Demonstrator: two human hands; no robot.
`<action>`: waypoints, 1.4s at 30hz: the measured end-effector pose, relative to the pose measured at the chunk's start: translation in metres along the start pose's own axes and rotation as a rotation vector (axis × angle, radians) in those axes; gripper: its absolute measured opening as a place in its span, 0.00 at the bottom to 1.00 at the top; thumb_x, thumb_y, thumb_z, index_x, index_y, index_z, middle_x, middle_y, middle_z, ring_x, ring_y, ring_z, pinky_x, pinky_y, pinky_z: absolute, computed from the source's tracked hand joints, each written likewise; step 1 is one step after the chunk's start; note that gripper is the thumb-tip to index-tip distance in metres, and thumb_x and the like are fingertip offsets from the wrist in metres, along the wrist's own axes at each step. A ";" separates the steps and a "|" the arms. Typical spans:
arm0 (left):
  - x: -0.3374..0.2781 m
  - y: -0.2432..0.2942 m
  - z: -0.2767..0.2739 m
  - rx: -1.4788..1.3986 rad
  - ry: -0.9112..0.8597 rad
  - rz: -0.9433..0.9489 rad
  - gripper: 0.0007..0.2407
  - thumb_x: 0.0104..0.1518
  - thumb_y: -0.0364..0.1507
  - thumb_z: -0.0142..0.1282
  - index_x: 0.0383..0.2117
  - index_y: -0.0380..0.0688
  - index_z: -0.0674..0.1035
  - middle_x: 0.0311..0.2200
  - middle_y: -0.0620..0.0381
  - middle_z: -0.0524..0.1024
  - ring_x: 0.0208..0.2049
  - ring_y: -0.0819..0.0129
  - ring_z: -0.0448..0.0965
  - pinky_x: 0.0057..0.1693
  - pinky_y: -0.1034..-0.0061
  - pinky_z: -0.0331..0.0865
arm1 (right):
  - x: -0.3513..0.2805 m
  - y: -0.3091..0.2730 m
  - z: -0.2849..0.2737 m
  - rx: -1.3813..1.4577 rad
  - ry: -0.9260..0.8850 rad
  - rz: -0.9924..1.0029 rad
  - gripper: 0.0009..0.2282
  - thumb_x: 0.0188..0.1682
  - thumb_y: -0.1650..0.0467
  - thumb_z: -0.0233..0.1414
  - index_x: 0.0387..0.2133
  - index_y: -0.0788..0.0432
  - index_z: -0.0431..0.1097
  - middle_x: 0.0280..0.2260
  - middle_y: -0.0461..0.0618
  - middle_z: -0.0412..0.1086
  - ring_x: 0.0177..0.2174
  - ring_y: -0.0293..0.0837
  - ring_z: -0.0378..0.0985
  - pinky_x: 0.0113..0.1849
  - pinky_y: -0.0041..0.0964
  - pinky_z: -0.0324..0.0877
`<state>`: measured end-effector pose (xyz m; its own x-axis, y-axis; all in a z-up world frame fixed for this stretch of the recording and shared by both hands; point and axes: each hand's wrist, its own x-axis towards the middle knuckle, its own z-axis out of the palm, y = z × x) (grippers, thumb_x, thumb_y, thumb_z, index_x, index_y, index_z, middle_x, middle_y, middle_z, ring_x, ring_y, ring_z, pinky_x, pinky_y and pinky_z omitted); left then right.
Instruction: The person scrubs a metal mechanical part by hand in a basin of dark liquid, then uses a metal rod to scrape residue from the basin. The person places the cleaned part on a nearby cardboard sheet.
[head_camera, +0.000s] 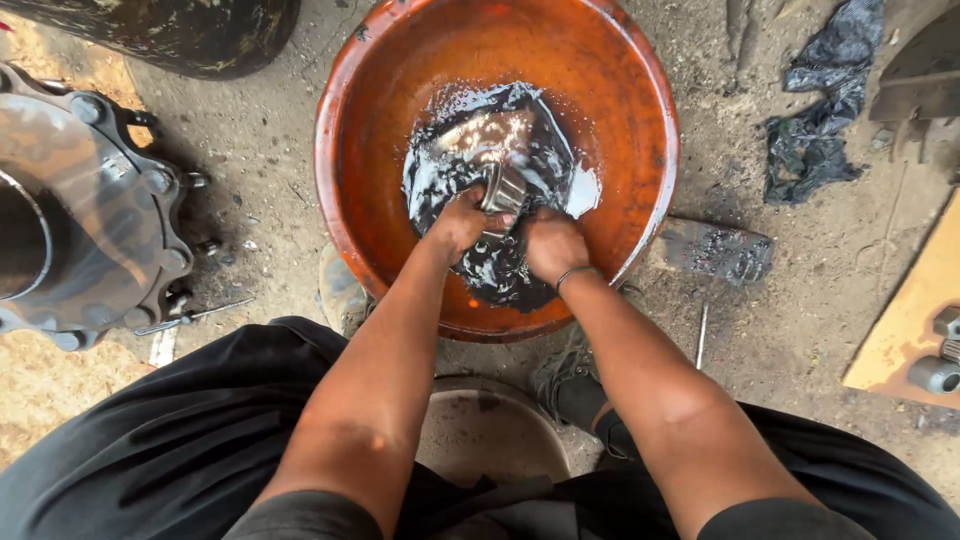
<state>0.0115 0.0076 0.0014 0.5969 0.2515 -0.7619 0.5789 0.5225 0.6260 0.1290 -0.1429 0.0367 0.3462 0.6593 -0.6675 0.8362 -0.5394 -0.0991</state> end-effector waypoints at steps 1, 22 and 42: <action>0.000 -0.003 -0.003 -0.043 -0.036 0.053 0.35 0.37 0.38 0.73 0.56 0.36 0.74 0.47 0.50 0.82 0.50 0.60 0.78 0.59 0.67 0.66 | 0.003 0.001 0.001 -0.012 0.109 0.059 0.15 0.48 0.74 0.47 0.48 0.57 0.71 0.54 0.62 0.65 0.54 0.59 0.69 0.54 0.50 0.68; -0.026 0.038 -0.031 -0.141 0.275 -0.255 0.35 0.53 0.46 0.64 0.59 0.29 0.68 0.55 0.37 0.74 0.55 0.50 0.78 0.59 0.55 0.72 | 0.002 -0.001 0.036 -0.188 0.242 -0.135 0.17 0.44 0.73 0.48 0.47 0.52 0.73 0.58 0.60 0.63 0.53 0.58 0.64 0.51 0.55 0.63; 0.008 0.002 0.006 0.074 0.213 0.231 0.15 0.54 0.29 0.53 0.42 0.28 0.80 0.33 0.49 0.83 0.33 0.66 0.79 0.39 0.70 0.73 | 0.018 -0.056 -0.032 0.967 0.791 -0.145 0.11 0.52 0.73 0.46 0.43 0.63 0.74 0.36 0.55 0.74 0.35 0.50 0.76 0.41 0.44 0.73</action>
<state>0.0207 0.0062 -0.0026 0.5919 0.5255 -0.6112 0.4853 0.3731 0.7907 0.1018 -0.0838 0.0537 0.7167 0.6972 -0.0141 0.3505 -0.3776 -0.8570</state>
